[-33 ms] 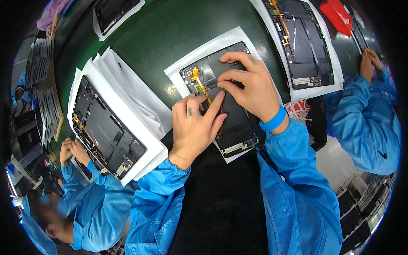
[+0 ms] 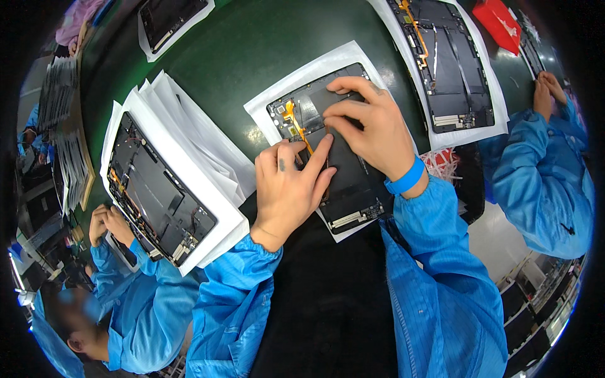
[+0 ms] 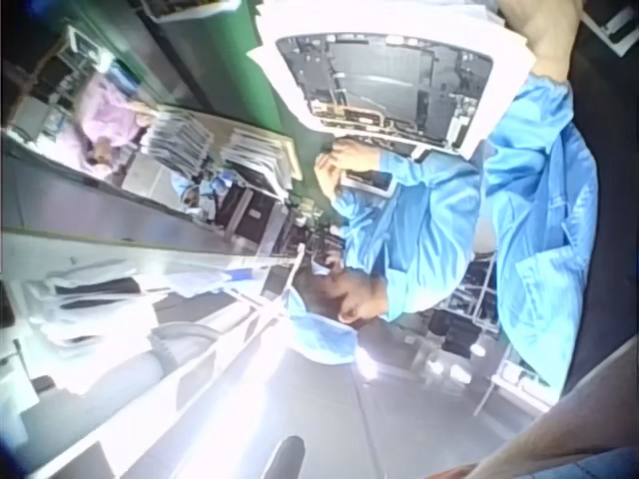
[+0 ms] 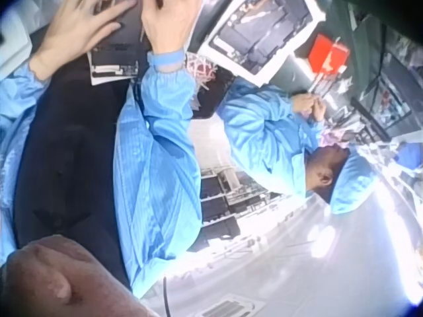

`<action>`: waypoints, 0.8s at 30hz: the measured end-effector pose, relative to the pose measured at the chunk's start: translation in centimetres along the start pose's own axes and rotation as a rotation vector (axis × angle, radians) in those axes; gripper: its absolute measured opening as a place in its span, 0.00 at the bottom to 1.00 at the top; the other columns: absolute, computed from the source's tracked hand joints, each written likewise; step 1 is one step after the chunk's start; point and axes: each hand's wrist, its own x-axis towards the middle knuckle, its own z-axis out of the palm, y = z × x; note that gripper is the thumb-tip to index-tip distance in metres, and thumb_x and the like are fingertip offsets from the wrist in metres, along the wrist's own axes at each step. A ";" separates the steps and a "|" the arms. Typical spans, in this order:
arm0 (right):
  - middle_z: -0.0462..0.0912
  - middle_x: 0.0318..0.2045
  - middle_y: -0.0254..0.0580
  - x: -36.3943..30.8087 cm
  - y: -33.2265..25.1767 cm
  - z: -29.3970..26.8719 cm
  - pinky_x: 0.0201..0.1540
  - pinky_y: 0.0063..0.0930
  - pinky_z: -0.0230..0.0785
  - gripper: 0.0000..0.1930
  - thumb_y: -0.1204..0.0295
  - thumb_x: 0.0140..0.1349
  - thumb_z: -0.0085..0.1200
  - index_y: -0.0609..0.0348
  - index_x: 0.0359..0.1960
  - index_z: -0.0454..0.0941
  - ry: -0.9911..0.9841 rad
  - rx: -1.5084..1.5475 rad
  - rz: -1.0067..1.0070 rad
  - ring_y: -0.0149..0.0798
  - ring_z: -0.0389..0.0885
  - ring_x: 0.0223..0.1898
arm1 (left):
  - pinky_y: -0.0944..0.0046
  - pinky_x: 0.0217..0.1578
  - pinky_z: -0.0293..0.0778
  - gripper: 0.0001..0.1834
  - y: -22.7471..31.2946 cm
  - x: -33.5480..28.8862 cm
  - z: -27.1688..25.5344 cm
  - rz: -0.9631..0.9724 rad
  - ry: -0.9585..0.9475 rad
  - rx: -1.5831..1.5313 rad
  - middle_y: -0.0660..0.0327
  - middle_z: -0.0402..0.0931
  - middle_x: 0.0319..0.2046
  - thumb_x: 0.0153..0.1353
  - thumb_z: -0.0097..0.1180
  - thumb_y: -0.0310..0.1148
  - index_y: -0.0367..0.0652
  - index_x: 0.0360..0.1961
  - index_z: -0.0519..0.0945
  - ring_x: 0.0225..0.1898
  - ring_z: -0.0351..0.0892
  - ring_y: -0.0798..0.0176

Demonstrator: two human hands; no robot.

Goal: Manually connecting ribbon cables and internal electronic components of tablet devices on a factory assembly line.

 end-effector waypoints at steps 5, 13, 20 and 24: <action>0.85 0.58 0.46 0.7 1.1 -1.5 0.53 0.36 0.81 0.09 0.81 0.62 0.68 0.65 0.44 0.90 0.054 -0.019 -0.068 0.48 0.89 0.50 | 0.50 0.54 0.72 0.27 0.3 1.5 -0.1 -0.080 -0.025 -0.025 0.57 0.73 0.49 0.64 0.72 0.44 0.59 0.65 0.85 0.52 0.70 0.47; 0.83 0.58 0.46 -0.6 -1.6 -3.0 0.51 0.39 0.80 0.06 0.81 0.59 0.68 0.63 0.37 0.86 -0.041 0.022 -0.030 0.49 0.87 0.45 | 0.51 0.53 0.79 0.21 2.1 -1.1 -1.9 -0.241 -0.114 -0.713 0.49 0.82 0.53 0.73 0.65 0.35 0.42 0.64 0.84 0.54 0.82 0.47; 0.89 0.49 0.42 -5.2 -5.3 -6.0 0.52 0.44 0.80 0.15 0.80 0.47 0.75 0.54 0.38 0.90 -0.060 -0.020 -0.385 0.53 0.88 0.53 | 0.56 0.55 0.88 0.16 5.5 -1.7 -1.6 -0.727 -0.183 -1.992 0.45 0.86 0.55 0.81 0.55 0.27 0.25 0.61 0.82 0.53 0.91 0.52; 0.92 0.44 0.39 -5.9 -4.8 -6.5 0.44 0.37 0.78 0.13 0.77 0.50 0.77 0.57 0.39 0.90 -0.112 0.076 -0.274 0.46 0.90 0.48 | 0.60 0.55 0.88 0.15 5.3 -1.3 -2.3 -0.636 -0.246 -1.718 0.47 0.89 0.50 0.80 0.57 0.25 0.25 0.61 0.82 0.51 0.91 0.57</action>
